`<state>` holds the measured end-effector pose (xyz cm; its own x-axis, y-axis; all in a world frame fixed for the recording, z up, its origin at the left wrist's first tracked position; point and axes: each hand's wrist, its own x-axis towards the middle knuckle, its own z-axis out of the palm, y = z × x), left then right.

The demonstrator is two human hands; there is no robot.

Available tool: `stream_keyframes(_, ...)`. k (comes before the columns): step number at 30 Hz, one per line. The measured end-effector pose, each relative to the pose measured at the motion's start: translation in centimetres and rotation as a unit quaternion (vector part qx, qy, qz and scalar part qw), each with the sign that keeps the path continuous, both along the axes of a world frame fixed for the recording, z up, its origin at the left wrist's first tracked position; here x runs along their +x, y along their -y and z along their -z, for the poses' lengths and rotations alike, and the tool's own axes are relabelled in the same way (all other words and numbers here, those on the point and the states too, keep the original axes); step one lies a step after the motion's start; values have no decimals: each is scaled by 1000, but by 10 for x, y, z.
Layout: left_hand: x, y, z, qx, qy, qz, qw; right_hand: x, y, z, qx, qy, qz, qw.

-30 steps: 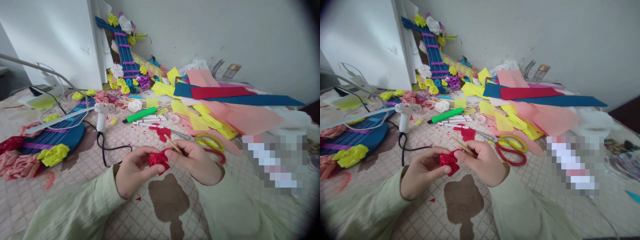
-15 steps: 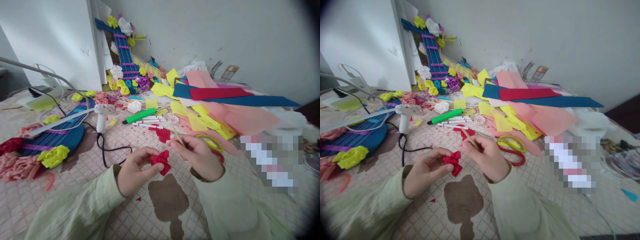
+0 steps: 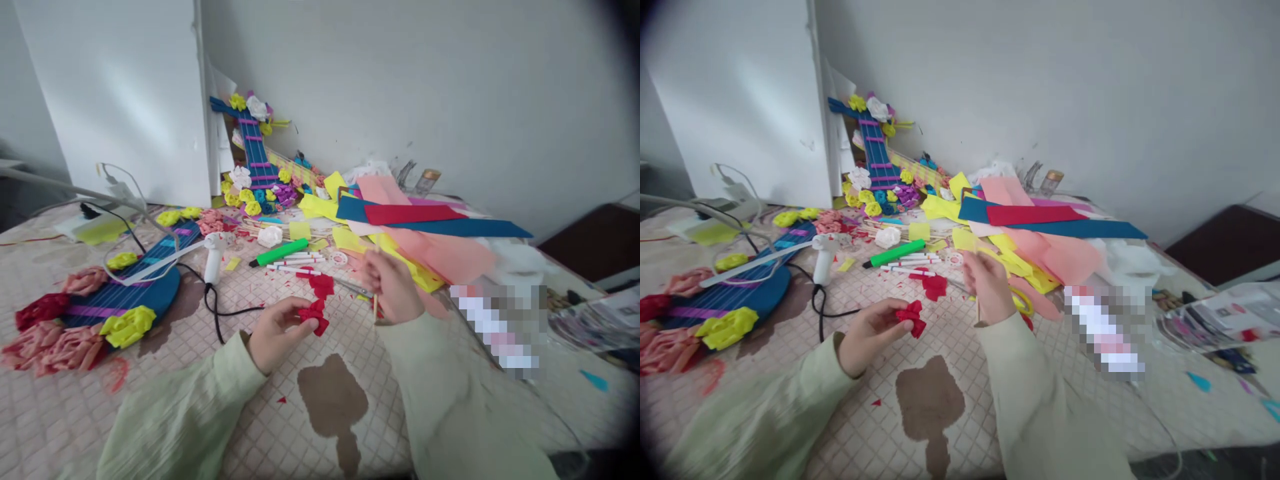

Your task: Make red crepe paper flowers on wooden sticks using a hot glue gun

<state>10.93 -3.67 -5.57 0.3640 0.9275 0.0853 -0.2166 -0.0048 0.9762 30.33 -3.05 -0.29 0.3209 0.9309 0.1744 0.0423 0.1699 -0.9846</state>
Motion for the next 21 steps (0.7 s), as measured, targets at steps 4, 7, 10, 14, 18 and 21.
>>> stream_keyframes(4, -2, -4, -6, -4, 45, -5, 999, -2, -11, -15, 71, 4, 56, 996)
stream_keyframes(7, -4, -7, -9, 7, 66, -14, 998, -14, -11, -21, 48, 48, -47, 997)
stream_keyframes(10, -5, -11, -9, 13, 78, -26, 997, -28, -6, -19, 7, 98, -200, 975)
stream_keyframes(14, -3, -14, -8, 4, 75, -22, 997, -30, 0, -9, -27, 146, -282, 948)
stream_keyframes(18, 5, -13, -10, -12, 66, 0, 998, -18, 1, -1, -39, 152, -262, 952)
stream_keyframes(21, 14, -13, -13, -18, 64, 12, 998, -13, 2, 1, -41, 152, -248, 956)
